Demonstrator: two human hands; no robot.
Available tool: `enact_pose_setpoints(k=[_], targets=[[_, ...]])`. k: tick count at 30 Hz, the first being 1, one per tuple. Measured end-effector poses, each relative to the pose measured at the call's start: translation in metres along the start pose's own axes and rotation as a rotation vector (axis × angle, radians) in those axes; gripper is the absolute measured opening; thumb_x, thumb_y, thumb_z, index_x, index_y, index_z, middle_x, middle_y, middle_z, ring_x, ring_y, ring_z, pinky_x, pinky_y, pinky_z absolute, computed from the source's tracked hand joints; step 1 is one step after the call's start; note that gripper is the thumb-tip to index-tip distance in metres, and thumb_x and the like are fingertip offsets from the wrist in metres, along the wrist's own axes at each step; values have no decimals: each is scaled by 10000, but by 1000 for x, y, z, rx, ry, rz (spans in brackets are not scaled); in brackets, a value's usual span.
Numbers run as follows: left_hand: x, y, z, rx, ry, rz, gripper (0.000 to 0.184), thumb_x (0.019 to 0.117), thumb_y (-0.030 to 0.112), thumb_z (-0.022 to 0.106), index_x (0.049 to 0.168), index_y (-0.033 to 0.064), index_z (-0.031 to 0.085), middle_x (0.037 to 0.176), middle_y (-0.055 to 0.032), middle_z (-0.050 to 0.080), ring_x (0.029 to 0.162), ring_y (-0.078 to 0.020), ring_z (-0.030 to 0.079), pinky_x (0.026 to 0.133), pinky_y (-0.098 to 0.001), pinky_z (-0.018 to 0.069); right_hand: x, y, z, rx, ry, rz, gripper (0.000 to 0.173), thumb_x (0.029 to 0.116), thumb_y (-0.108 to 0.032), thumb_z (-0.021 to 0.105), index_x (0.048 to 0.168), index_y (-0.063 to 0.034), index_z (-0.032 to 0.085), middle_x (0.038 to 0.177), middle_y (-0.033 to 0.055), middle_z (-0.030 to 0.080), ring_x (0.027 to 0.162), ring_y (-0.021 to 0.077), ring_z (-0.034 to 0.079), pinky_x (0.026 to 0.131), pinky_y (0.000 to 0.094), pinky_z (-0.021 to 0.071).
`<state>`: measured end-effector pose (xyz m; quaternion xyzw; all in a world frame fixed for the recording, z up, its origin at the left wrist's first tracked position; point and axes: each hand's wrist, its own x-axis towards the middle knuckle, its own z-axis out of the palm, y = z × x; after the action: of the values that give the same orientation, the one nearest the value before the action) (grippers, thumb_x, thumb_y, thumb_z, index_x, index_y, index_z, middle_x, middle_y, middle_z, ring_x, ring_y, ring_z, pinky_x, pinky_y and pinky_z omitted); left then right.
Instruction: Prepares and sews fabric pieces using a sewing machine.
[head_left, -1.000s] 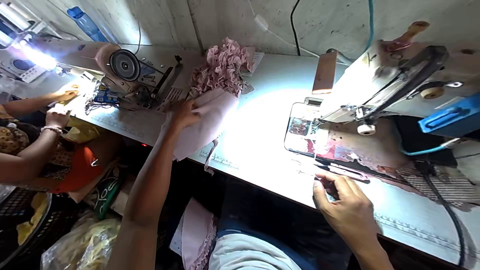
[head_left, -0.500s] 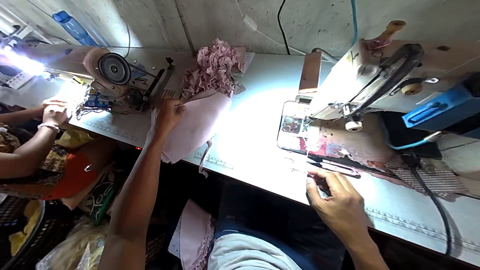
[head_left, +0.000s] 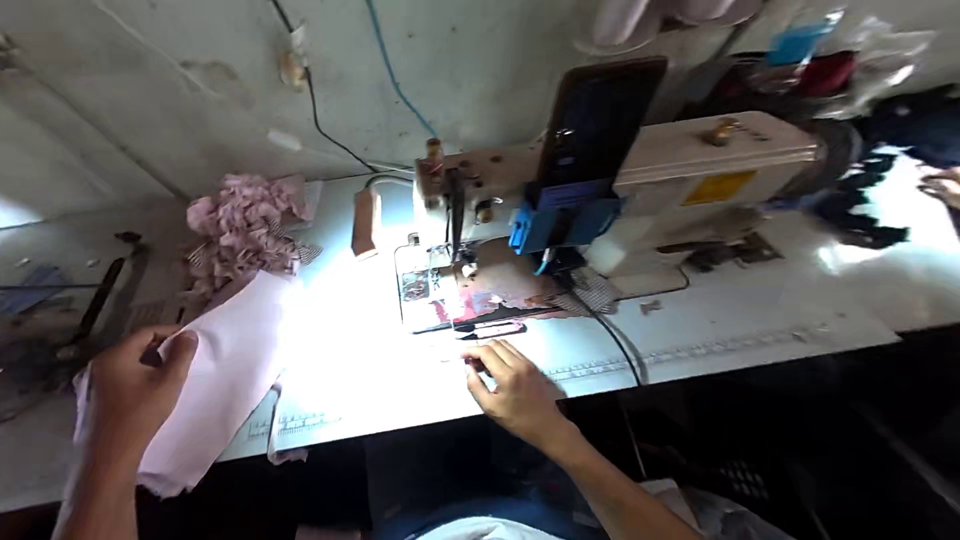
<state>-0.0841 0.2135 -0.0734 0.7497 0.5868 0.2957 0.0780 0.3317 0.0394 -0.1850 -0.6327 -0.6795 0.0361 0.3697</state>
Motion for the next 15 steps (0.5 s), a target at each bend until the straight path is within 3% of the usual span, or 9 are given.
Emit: enact_pose_setpoints(k=[2, 3, 5, 7, 8, 9, 10, 12, 15], targets=[[-2, 44, -4, -139, -136, -80, 243, 992, 231, 627, 1081, 7, 661, 830, -67, 636, 681, -97, 560, 645, -337, 504, 0, 0, 0, 15, -3, 5, 237, 950, -242, 603, 1090, -113, 743, 970, 26, 723, 914, 135, 680, 830, 269, 567], [-2, 71, -3, -231, -207, -110, 181, 991, 160, 632, 1084, 6, 656, 846, -43, 645, 710, -68, 580, 683, -311, 526, 1, 1, -1, 32, 0, 10, 240, 951, -242, 607, 1098, -107, 740, 969, 30, 723, 909, 136, 680, 829, 272, 568], [-4, 117, 10, -403, -301, -121, 118, 1011, 91, 605, 1082, 7, 649, 833, -23, 642, 695, -48, 585, 660, -269, 530, 2, 1, -7, 100, 0, 33, 260, 951, -223, 625, 1131, -73, 736, 976, 64, 725, 873, 147, 685, 792, 292, 582], [-9, 145, 39, -562, -391, -81, 183, 1047, 137, 530, 1143, 34, 648, 832, 6, 663, 659, -33, 606, 605, -235, 539, -3, -1, -12, 204, -20, 75, 281, 963, -195, 621, 1170, -33, 721, 1005, 95, 715, 840, 127, 680, 743, 272, 589], [-10, 152, 55, -596, -451, -52, 251, 1068, 163, 500, 1226, 23, 636, 938, -30, 707, 755, -76, 692, 693, -284, 617, -3, -1, -13, 250, -13, 87, 285, 972, -193, 614, 1173, -16, 713, 1004, 97, 708, 835, 111, 668, 735, 251, 579], [-12, 154, 74, -551, -452, 12, 279, 1070, 172, 505, 1260, 21, 644, 1023, -59, 745, 861, -114, 739, 788, -328, 643, -2, -3, -15, 279, 5, 96, 290, 989, -211, 609, 1174, -9, 707, 1004, 93, 705, 844, 96, 663, 744, 233, 574], [-18, 151, 94, -416, -407, 103, 285, 1056, 196, 550, 1270, 57, 677, 1101, -58, 753, 969, -132, 735, 878, -364, 617, -3, -5, -16, 286, 22, 107, 306, 1006, -242, 603, 1181, -12, 700, 1011, 86, 707, 861, 89, 662, 757, 227, 571], [-37, 142, 128, -119, -339, 290, 343, 1036, 254, 586, 1341, 115, 664, 1304, -102, 662, 1215, -264, 615, 1038, -499, 496, -8, -15, -18, 218, 21, 108, 341, 1015, -299, 591, 1194, -29, 698, 1028, 81, 709, 901, 118, 659, 787, 257, 566], [-45, 124, 163, 108, -298, 422, 441, 1069, 358, 456, 1444, 173, 598, 1462, -102, 572, 1396, -298, 494, 1163, -510, 383, -13, -29, -13, -58, -72, 68, 354, 994, -373, 583, 1180, -120, 748, 1105, 100, 709, 1036, 278, 651, 862, 437, 540]])
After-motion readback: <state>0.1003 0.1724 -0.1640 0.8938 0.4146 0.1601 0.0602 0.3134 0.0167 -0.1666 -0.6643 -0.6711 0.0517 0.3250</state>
